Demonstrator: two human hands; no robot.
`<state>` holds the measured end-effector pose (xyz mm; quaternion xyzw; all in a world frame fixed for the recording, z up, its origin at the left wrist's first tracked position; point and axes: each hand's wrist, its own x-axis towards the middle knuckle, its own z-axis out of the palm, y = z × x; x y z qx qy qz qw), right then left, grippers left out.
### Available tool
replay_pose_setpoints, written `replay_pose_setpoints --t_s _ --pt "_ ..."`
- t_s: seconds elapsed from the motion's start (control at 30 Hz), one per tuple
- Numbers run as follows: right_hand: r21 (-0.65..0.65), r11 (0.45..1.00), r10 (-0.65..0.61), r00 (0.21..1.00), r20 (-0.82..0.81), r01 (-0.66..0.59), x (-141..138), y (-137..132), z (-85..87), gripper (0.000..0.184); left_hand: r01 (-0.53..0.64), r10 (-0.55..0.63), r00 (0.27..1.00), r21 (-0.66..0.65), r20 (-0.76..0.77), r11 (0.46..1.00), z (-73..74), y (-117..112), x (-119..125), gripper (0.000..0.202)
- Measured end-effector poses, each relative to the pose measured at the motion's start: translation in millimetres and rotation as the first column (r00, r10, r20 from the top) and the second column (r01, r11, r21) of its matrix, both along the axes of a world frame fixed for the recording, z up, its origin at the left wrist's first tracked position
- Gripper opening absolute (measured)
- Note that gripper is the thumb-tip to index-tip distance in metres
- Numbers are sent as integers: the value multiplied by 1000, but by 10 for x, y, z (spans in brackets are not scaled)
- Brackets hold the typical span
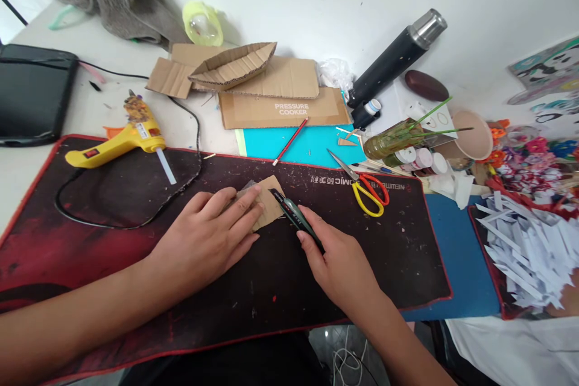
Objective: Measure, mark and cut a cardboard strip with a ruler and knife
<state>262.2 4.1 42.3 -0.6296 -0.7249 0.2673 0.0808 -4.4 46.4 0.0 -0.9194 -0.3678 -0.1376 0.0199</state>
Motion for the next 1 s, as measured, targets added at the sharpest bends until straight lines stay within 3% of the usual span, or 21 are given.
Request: replay_pose_setpoints --t_s 0.5,0.77,0.9,1.0 --pt "9 997 76 964 254 -80 -81 -1 20 53 -2 2 1000 -26 10 1000 -14 -1 -8 36" --pt "3 991 122 910 397 -134 -195 43 152 52 -13 15 1000 -69 27 998 -30 -20 -9 37" --pt "-40 993 115 932 344 -108 -186 64 218 52 -11 12 1000 -48 17 999 -16 -9 -4 37" --pt "-38 998 57 977 205 -51 -117 28 220 49 -13 18 998 -80 58 997 -17 3 -19 36"
